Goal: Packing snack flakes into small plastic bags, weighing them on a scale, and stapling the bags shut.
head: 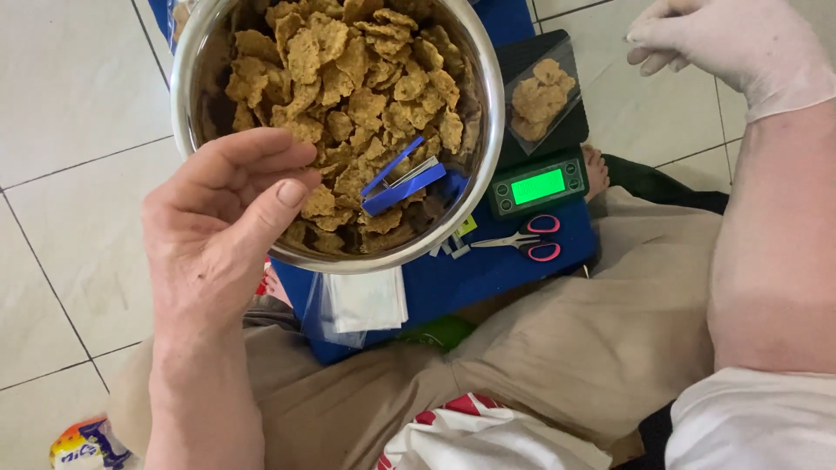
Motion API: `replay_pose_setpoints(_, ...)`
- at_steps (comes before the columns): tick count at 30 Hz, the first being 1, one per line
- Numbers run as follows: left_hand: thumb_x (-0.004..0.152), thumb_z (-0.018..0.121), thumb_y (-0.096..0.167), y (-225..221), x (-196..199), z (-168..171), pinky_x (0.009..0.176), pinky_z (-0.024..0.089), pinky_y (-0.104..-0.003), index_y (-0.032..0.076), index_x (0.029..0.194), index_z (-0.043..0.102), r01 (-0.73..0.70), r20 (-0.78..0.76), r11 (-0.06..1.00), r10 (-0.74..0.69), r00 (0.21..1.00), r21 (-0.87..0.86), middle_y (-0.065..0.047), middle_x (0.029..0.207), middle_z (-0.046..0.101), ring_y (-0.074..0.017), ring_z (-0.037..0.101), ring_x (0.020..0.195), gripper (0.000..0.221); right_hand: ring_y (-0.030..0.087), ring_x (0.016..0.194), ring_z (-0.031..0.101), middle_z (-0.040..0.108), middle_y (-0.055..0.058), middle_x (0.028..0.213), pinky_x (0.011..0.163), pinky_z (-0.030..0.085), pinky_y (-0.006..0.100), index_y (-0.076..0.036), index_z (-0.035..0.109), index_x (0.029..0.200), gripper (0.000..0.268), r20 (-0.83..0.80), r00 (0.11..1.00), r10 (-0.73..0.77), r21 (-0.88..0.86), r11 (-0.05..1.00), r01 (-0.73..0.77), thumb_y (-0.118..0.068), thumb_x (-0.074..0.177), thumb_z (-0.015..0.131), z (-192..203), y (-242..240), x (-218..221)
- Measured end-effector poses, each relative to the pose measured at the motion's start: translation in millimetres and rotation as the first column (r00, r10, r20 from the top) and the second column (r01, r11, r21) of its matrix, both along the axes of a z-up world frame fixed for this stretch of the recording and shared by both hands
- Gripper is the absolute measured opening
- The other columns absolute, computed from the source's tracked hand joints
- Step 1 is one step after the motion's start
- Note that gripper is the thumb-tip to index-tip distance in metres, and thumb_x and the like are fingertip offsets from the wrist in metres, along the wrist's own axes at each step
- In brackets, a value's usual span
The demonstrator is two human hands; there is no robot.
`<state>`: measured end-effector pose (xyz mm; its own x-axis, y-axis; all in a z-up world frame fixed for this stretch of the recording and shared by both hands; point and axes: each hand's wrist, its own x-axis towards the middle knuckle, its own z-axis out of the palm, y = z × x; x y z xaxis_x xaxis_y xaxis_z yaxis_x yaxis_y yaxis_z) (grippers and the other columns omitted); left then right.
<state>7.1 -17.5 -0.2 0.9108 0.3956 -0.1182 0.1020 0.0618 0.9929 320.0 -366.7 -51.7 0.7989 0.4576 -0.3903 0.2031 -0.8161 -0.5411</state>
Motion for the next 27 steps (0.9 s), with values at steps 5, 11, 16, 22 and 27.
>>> replay_pose_setpoints(5,0.095,0.068,-0.003,0,1,-2,0.098,0.062,-0.026,-0.006,0.131,0.06,0.011,0.024,1.0,-0.011,1.0,-0.003,-0.019,0.12,0.071,-0.0209,0.072,0.105,0.037,0.023,0.082,0.067,0.073,0.016,0.1,0.076,0.054,0.035,0.007,0.072,0.11,0.025,0.026,1.0,0.011,-0.036,0.999,-0.01,-0.015,0.114,0.062,-10,-9,7)
replay_pose_setpoints(11,0.094,0.069,-0.002,-2,2,2,0.095,0.062,-0.026,-0.006,0.132,0.06,0.005,-0.019,1.0,-0.005,1.0,0.016,-0.019,0.119,0.072,-0.0209,0.072,0.104,0.039,0.025,0.078,0.067,0.072,0.017,0.096,0.072,0.052,0.033,0.007,0.072,0.113,0.03,0.037,0.999,0.011,0.015,1.0,-0.011,-0.019,0.117,0.059,1,2,-4)
replay_pose_setpoints(16,0.094,0.069,-0.002,-2,2,2,0.096,0.062,-0.026,-0.006,0.132,0.06,0.003,-0.021,1.0,-0.003,1.0,0.007,-0.018,0.119,0.072,-0.0203,0.072,0.105,0.039,0.028,0.078,0.066,0.07,0.022,0.096,0.072,0.052,0.035,0.011,0.069,0.121,0.037,0.059,0.996,0.07,0.047,0.996,-0.073,-0.021,0.125,0.052,2,3,-4)
replay_pose_setpoints(22,0.094,0.069,-0.003,-2,1,1,0.097,0.062,-0.026,-0.005,0.132,0.06,0.003,-0.008,1.0,-0.003,1.0,-0.015,-0.018,0.119,0.072,-0.0199,0.072,0.105,0.039,0.029,0.077,0.066,0.069,0.024,0.097,0.069,0.054,0.035,0.014,0.069,0.124,0.034,0.089,0.992,0.09,0.049,0.994,-0.094,-0.018,0.122,0.058,9,13,-12)
replay_pose_setpoints(27,0.094,0.069,-0.002,-1,-1,0,0.098,0.062,-0.027,-0.005,0.132,0.06,0.011,0.018,1.0,-0.01,1.0,-0.019,-0.018,0.119,0.072,-0.0203,0.072,0.106,0.039,0.027,0.084,0.068,0.073,0.018,0.101,0.078,0.053,0.038,0.006,0.074,0.121,0.039,0.111,0.989,0.101,-0.063,0.994,-0.095,-0.031,0.117,0.063,18,23,-20)
